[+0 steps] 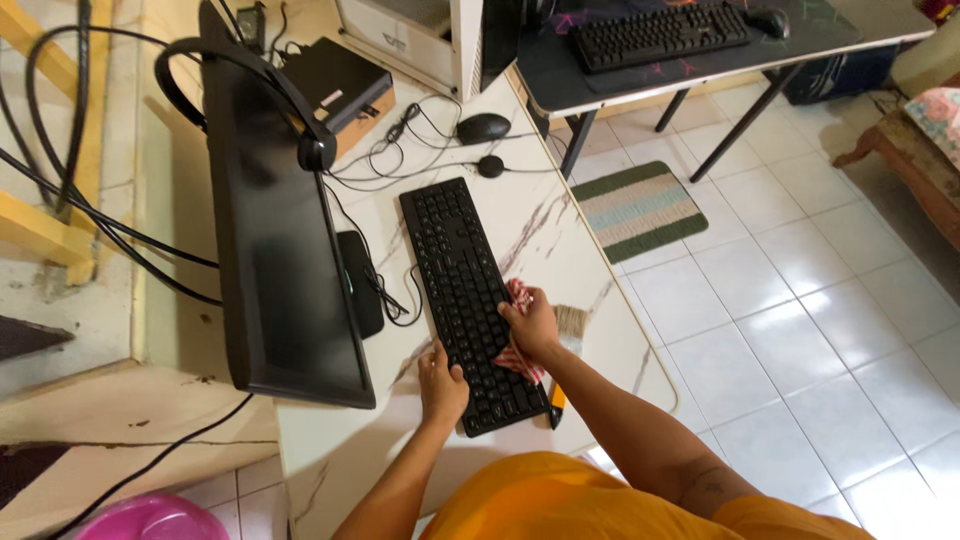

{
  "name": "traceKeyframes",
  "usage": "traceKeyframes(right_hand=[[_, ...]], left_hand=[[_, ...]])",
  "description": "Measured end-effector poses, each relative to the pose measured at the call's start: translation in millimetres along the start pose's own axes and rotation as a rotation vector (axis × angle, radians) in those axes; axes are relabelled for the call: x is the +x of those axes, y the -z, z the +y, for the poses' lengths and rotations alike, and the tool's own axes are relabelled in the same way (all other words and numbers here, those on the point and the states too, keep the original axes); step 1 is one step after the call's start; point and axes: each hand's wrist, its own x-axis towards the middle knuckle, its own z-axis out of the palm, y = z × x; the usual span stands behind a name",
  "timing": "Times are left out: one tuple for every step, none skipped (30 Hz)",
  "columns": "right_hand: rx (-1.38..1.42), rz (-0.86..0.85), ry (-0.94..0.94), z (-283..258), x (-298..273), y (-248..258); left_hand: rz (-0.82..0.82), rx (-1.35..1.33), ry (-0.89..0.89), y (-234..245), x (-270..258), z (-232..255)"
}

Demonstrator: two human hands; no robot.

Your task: The person brushes dust off a keyboard with a brush and wipes it with a cloth, then wipes a mouse and the top of a computer case with the cloth.

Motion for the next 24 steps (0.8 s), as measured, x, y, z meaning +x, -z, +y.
traceKeyframes(right_hand=[[0.012, 0.033, 0.032, -2.8, -5.0, 0.2], [0.025, 0.033, 0.026, -5.7, -9.3, 0.3], [0.040, 0.035, 0.022, -9.2, -11.2, 1.3], [0.055, 0.038, 0.017, -12.1, -14.2, 1.8], [0.031, 0.026, 0.003, -14.4, -17.4, 1.5], [0.006, 0.014, -0.013, -16.0, -20.6, 0.8], [-0.017, 0.003, -0.026, -16.6, -21.0, 3.2], [0.025, 0.000, -0.015, -15.5, -19.6, 7.6], [0.065, -0.005, -0.005, -13.2, -18.4, 9.7], [0.106, -0.010, 0.005, -9.3, -16.0, 11.5], [0.123, 0.029, 0.018, -2.6, -11.6, 16.3], [0.140, 0.068, 0.031, 6.1, -5.1, 25.2], [0.153, 0.110, 0.037, 17.0, -1.4, 38.2], [0.351, 0.089, -0.007, 24.8, 6.6, 52.4], [0.550, 0.072, -0.049, 29.4, 13.6, 67.3], [0.799, 0.065, -0.155, 30.6, 16.6, 84.6], [1.050, 0.058, -0.257, 26.9, 18.2, 103.5], [1.160, -0.003, -0.220, 20.4, 14.2, 123.4], [1.270, -0.071, -0.177, 10.1, 10.2, 142.7], [1.379, -0.141, -0.132, -2.0, 5.7, 158.6], [1.347, -0.098, -0.122, -14.9, 2.4, 170.1], [1.315, -0.056, -0.113, -27.2, -0.9, 179.8], [1.284, -0.013, -0.103, -38.4, -5.1, 186.8], [1.211, 0.058, -0.070, -47.6, -10.9, 192.8]], left_hand=[[-0.011, -0.009, 0.013, -3.2, 1.1, -4.6], [-0.022, -0.017, 0.027, -6.9, 3.1, -8.9], [-0.032, -0.027, 0.037, -10.5, 4.5, -12.9], [-0.024, -0.021, 0.026, -13.3, 4.2, -17.6], [-0.018, -0.017, 0.011, -16.9, 6.6, -21.1], [-0.011, -0.014, -0.003, -19.1, 8.1, -23.6], [-0.019, -0.005, -0.011, -18.7, 10.1, -23.7], [-0.028, 0.005, -0.018, -15.5, 11.5, -21.2], [-0.037, 0.015, -0.022, -10.2, 9.5, -15.8], [-0.004, 0.049, -0.058, -2.9, 5.7, -6.2], [0.025, 0.085, -0.097, 8.3, 1.8, 6.4], [0.055, 0.121, -0.137, 21.4, -2.0, 22.0], [0.048, 0.172, -0.218, 34.3, -8.0, 39.6], [0.042, 0.222, -0.299, 45.9, -13.0, 58.0], [0.039, 0.271, -0.382, 51.9, -18.6, 77.8], [-0.045, 0.268, -0.463, 53.6, -25.3, 96.7], [-0.126, 0.263, -0.543, 53.9, -30.0, 112.4], [-0.206, 0.258, -0.624, 52.1, -34.7, 125.9], [-0.298, 0.334, -0.618, 48.5, -38.8, 138.1], [-0.390, 0.412, -0.610, 42.7, -43.7, 148.7], [-0.480, 0.489, -0.601, 35.5, -48.1, 156.4], [-0.474, 0.496, -0.630, 27.4, -50.3, 161.6], [-0.470, 0.504, -0.661, 18.2, -50.1, 164.8], [-0.465, 0.512, -0.691, 8.6, -49.1, 166.4]])
